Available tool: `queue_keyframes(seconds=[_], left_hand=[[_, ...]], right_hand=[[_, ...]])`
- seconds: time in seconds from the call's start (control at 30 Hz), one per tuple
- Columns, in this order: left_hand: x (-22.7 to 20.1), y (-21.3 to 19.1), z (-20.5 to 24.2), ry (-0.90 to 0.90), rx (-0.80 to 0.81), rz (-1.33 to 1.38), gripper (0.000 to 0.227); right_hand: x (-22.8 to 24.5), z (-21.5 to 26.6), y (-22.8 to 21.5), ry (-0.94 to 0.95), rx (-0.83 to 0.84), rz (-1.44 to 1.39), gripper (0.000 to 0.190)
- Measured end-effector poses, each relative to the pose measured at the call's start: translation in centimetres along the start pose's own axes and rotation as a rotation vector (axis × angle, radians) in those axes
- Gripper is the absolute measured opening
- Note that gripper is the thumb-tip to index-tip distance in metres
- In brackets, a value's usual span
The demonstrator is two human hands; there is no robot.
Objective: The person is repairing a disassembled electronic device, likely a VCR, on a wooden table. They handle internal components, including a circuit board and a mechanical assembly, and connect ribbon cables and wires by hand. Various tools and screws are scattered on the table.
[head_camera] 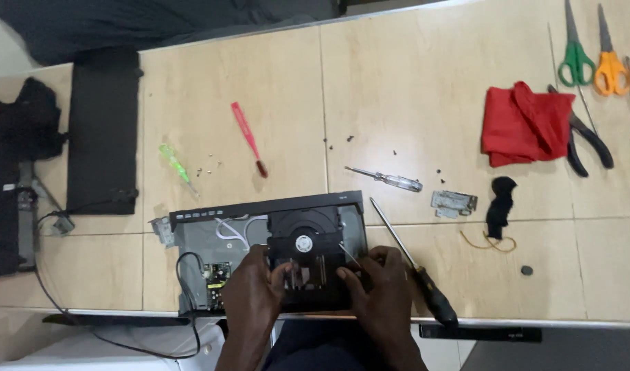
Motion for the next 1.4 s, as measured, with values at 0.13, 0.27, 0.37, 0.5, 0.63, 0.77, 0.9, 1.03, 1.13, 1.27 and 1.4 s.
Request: queue_keyframes(seconds=[0.13,0.27,0.37,0.5,0.63,0.77,0.9,1.03,1.13,1.27,1.4], left_hand=[[0.8,0.1,-0.6,-0.003,0.005,-0.001,0.032],[3.4,-0.2,-1.3,0.285,-0.075,0.129,0.035],[4.5,-1.7,-1.0,0.292,-0.168,0.238,0.037],[6.9,-5.4,-0.7,0.061,-0.118,0.271,0.025],[10.4,-5.8,-0.6,0.166,-0.127,0.339,0.029],[12.0,-5.6,-0.7,0.41,-0.045,0.447,0.03],[13.7,-3.4,-0.5,0.6,0.07,0.531,0.039],[13.2,-4.1,-0.3,0.697,0.021,0.633,0.02],[13.9,-3.7,0.1,0.763,0.033,0.634,0.013],[14.5,-4.5,0.2,0.769,0.01,0.713,0.01],[15.3,-5.7,-0.9,0.662,-0.091,0.736,0.009]], right_hand=[[-0.4,0.2,0.3,0.01,-0.013,0.012,0.029],[-0.7,0.3,0.6,0.092,0.015,0.007,0.016],[0.5,0.4,0.1,0.202,0.048,0.066,0.017],[1.6,1.0,0.1,0.291,0.022,0.091,0.021],[2.1,1.4,0.2,0.282,0.002,0.14,0.026],[1.3,1.7,0.8,0.304,-0.052,0.17,0.032],[3.0,2.2,0.7,0.434,-0.058,0.063,0.035],[1.3,2.5,1.2,0.283,-0.112,0.035,0.019],[3.4,2.9,0.9,0.292,-0.133,0.103,0.026],[3.2,3.3,1.1,0.229,-0.15,0.121,0.029],[3.0,3.3,1.0,0.225,-0.142,0.085,0.031]])
Point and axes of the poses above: each hand's wrist, its own z-axis away from the middle knuckle, its own y-axis out of the palm, x = y × z, the point moved 2 cm from there along -z, towards the middle knuckle, and after that the axes turned 9 degrees about -x, right-handed, at the moved point
